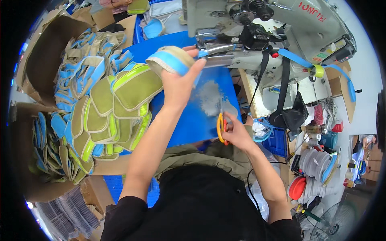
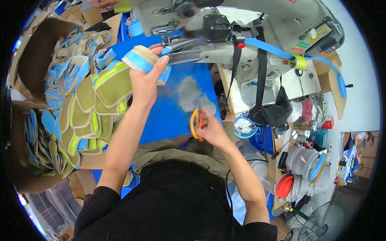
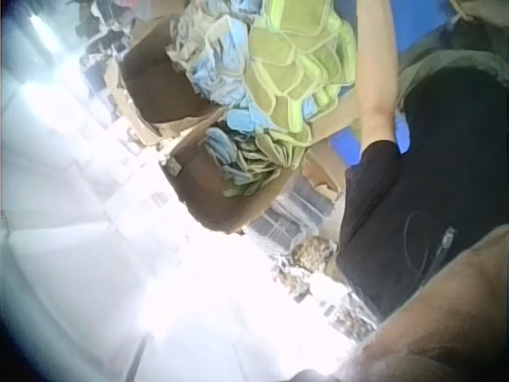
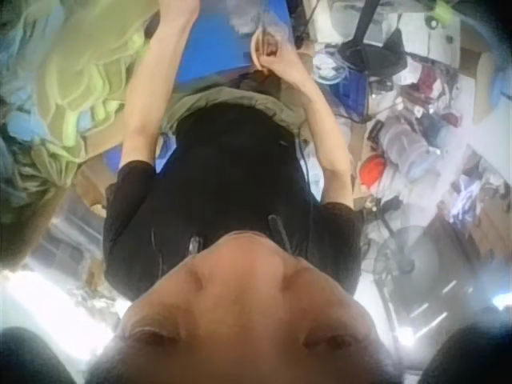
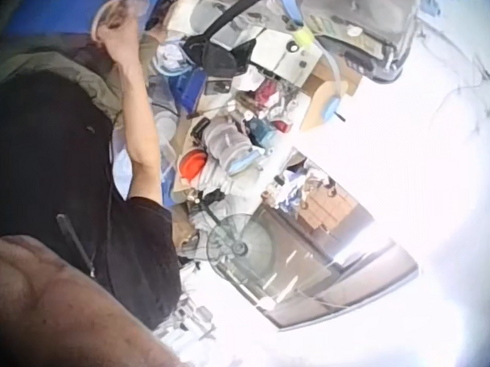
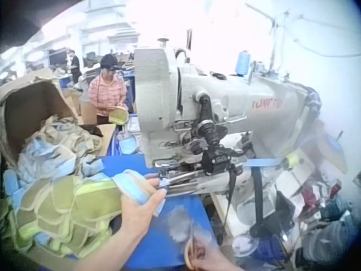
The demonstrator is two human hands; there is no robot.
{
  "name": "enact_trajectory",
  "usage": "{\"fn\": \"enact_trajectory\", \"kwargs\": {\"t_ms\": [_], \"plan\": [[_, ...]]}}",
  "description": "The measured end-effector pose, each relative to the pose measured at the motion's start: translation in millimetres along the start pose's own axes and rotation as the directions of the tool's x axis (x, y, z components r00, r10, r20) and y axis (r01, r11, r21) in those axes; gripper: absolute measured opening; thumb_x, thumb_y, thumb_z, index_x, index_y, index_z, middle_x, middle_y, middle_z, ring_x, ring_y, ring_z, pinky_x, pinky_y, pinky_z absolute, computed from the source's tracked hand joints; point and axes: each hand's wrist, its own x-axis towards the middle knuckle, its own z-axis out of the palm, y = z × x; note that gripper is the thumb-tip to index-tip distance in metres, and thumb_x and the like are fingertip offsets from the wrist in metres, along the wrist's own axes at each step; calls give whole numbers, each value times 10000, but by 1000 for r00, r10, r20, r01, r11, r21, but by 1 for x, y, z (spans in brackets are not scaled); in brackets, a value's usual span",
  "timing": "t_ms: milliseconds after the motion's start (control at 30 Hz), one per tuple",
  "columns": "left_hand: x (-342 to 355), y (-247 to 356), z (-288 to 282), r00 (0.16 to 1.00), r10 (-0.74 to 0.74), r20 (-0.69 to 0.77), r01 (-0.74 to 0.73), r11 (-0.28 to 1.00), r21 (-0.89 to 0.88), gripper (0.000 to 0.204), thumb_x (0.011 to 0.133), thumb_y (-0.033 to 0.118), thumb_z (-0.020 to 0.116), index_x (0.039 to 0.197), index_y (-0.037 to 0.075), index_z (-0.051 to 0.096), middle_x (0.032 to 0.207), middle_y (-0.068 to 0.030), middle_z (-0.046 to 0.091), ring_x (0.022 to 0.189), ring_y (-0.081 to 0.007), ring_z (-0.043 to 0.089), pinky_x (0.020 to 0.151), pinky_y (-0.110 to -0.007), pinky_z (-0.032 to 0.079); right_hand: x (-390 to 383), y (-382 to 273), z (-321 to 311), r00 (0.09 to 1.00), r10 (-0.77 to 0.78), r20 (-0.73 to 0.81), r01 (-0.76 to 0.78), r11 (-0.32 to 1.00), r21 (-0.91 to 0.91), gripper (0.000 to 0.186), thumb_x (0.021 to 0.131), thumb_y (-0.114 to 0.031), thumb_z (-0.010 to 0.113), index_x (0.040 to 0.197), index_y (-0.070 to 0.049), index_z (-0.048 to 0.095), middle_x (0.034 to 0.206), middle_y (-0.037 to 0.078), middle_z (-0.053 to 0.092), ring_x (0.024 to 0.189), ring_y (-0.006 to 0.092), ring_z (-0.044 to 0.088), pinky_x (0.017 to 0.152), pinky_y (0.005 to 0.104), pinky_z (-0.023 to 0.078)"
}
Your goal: The person aligns a blue fabric strip along the edge of a beige and green mesh mask component. They feed the assembly into a sewing machine to stitch the pieces together. After sewing, they use scissors to trim the excess thread and fabric, then inspect the finished edge before repeating the process with another mask component.
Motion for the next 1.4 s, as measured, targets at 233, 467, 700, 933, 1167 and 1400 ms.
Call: {"fn": "enact_trajectory", "kwargs": {"t_ms": [233,467,700,933,1167,1400], "plan": [[4,2,0,998,-54,20,54,999,-3,212,904,69,809,1081,4,713,1304,-128,674,1040,-141,662,897,-311,544,-75,-126,2,959,-218,183,61,785,616,827,966,-209,670,1655,-76,233,683,43,553,439,110,481,446,248,388],[14,2,1,996,-86,1,86,996,-26,378,854,78,831,1185,-5,668,983,-44,734,858,-108,696,768,-277,575,-50,-165,3,959,-228,170,53,731,680,845,993,-294,648,1668,-85,186,665,51,548,399,105,458,415,223,371],[17,5,0,985,-167,46,171,982,-87,232,883,55,804,1078,5,690,1098,-89,707,1020,-128,662,909,-321,535,-40,-170,11,971,-199,136,30,658,752,839,996,-279,633,1670,-85,172,682,57,560,397,96,443,419,214,374],[16,4,-1,972,-221,76,230,961,-152,234,898,63,786,1102,21,680,1155,-91,695,1036,-125,659,919,-328,537,-38,-172,34,981,-195,14,128,695,708,806,987,-205,597,1666,-88,179,672,45,538,417,100,451,442,224,380],[16,-5,4,970,-232,76,244,929,-277,375,906,80,785,1241,-9,640,1116,-48,693,906,-97,666,779,-267,552,-24,-159,72,935,-305,-182,350,710,611,752,1011,-55,606,1650,-63,210,832,54,591,460,82,467,446,229,379],[17,-1,6,959,-277,67,284,907,-310,307,930,92,768,1203,-1,663,1003,-19,704,903,-83,660,813,-269,536,-32,-168,75,959,-246,-139,258,565,784,743,1025,-96,574,1654,-71,179,743,50,567,485,81,488,470,225,389]]}}
